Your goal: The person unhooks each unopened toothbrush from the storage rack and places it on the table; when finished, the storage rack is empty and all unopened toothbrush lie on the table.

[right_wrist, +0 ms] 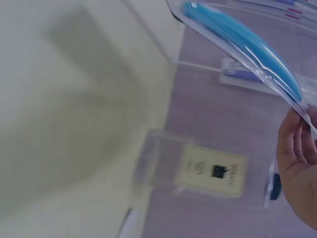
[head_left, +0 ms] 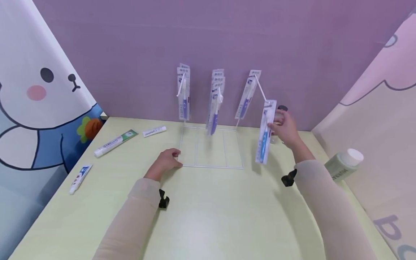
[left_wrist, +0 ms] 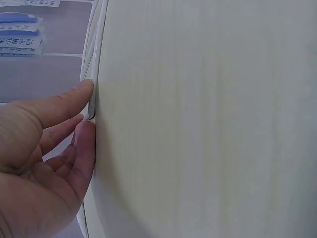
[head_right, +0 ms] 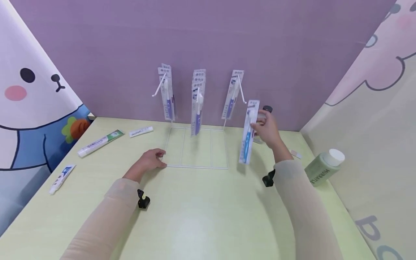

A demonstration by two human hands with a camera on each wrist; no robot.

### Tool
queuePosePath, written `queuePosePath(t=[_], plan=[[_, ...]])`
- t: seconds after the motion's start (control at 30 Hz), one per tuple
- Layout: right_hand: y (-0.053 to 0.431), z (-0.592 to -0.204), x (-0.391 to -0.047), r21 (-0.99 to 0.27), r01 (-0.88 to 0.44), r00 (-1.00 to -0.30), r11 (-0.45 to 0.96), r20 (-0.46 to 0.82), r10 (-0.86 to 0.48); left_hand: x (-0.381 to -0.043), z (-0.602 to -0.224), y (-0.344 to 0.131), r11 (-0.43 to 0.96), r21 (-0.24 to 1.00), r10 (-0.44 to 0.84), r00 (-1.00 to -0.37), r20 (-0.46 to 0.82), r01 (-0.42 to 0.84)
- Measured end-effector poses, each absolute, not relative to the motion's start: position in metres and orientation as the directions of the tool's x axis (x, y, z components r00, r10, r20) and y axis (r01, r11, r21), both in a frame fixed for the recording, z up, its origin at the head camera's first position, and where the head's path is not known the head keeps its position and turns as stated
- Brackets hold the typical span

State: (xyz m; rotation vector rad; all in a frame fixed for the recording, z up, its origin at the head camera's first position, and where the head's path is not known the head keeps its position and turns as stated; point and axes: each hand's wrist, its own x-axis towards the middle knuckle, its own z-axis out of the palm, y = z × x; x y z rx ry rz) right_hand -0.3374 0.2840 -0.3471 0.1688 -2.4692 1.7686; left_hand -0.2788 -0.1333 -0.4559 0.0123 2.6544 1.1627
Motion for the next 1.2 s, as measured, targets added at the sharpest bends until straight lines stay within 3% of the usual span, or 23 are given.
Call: queuePosePath(t=[0.23, 0.57, 0.8, 1.2], plan=[[0.294, -0.394, -0.323, -0.949, -0.005, -0.985, 0.315, -0.049, -0.165, -0.281, -0.459, -0.134, 0.692, 0.717, 0.106, -0.971, -0.216, -0.083], [0.288, -0.431, -0.32, -0.938, 0.129, -0.957, 0.321, -0.203, -0.209, -0.28, -0.458, -0.135, 0.678, 0.73, 0.103, -0.972, -0.21, -0.086], [0.287, -0.445, -0.322, -0.907, 0.199, -0.944, 0.372, -0.279, -0.175, -0.281, -0.459, -0.135, 0.664, 0.741, 0.108, -0.969, -0.223, -0.096], [0.28, -0.452, -0.319, -0.77, 0.22, -0.947, 0.599, -0.315, -0.057, -0.28, -0.457, -0.135, 0.656, 0.746, 0.096, -0.968, -0.233, -0.115]])
